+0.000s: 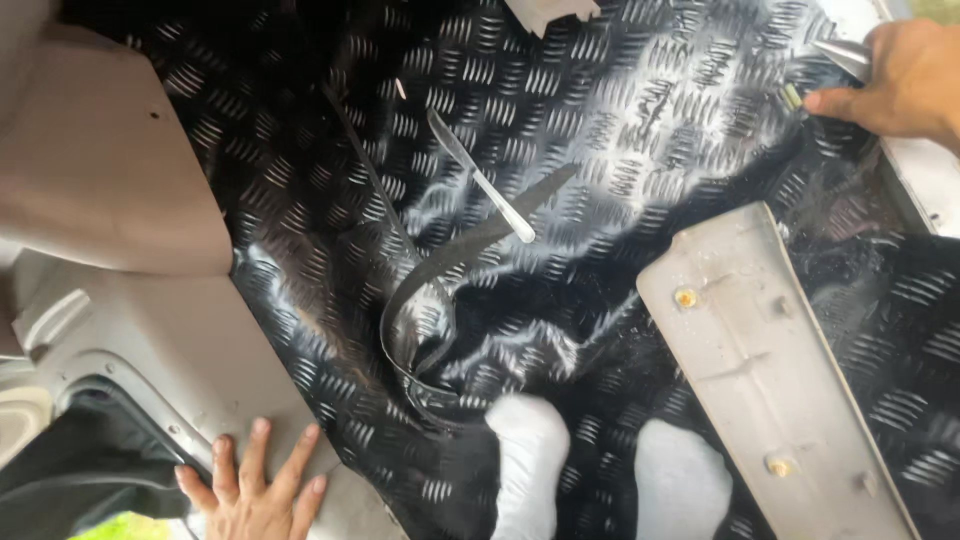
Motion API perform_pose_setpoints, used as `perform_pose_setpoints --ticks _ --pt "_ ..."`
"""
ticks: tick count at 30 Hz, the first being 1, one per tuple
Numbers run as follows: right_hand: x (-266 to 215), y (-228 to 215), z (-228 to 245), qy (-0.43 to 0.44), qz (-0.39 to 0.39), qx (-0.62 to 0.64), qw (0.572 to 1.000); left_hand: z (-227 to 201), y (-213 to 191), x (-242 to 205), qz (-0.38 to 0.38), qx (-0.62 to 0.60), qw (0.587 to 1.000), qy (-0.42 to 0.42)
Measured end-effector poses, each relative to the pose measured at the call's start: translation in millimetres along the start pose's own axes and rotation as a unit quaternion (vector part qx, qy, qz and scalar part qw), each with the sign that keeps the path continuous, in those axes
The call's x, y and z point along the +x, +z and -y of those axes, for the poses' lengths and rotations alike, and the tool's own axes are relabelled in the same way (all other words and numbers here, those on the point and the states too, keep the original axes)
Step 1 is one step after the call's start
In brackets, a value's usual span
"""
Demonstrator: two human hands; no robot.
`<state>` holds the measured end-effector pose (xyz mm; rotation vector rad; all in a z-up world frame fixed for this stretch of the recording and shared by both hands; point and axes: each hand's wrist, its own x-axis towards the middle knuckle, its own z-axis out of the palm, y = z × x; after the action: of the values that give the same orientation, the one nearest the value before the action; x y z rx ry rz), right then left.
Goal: The person fits a black textured floor mat into a car footwell, cutting the material with shears and tucking the edges under the interior plastic trim pieces by hand and with a tool.
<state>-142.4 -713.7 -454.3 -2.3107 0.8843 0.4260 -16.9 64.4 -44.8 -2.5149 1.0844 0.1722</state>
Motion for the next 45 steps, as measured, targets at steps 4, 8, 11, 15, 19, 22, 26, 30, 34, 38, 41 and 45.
perform_pose_setpoints --ticks 4,8,11,15,19,22,26,30,34,38,41,45 --pt "-22 22 6 -0.011 0.029 -0.015 0.999 -9 -28 -12 0.193 0.11 0.975 -0.017" --pt "-1 -17 42 -0.027 -0.026 -0.041 0.998 -17 -40 16 0.064 -0.015 0.998 0.019" --pt "-46 -19 42 -0.02 -0.026 -0.074 0.997 -39 -15 48 0.061 -0.046 0.997 0.032" --pt "-56 -40 54 -0.008 -0.059 -0.101 0.993 -34 19 141 0.042 -0.049 0.998 0.019" --pt "-46 -14 34 0.01 -0.06 -0.074 0.995 -26 36 203 0.068 -0.053 0.996 0.026" --pt "-56 34 13 0.008 -0.012 -0.024 1.0 -25 55 204 0.132 -0.063 0.989 0.022" --pt "-58 25 9 0.0 -0.02 -0.011 1.0 -21 63 244 0.153 -0.086 0.984 0.015" --pt "-78 -26 58 -0.034 -0.064 -0.069 0.995 -18 34 271 0.148 -0.139 0.979 -0.025" --pt "-116 -78 112 0.064 -0.029 -0.131 0.989 -13 -41 295 0.136 -0.219 0.964 -0.07" --pt "-135 -99 144 0.085 -0.066 -0.087 0.99 -31 -117 308 0.113 -0.319 0.937 -0.083" --pt "-141 -105 150 0.09 -0.092 -0.06 0.99 -68 -157 334 0.102 -0.362 0.927 -0.01" --pt "-156 -105 150 0.111 -0.074 -0.054 0.99 -149 -153 374 0.124 -0.311 0.924 0.186"
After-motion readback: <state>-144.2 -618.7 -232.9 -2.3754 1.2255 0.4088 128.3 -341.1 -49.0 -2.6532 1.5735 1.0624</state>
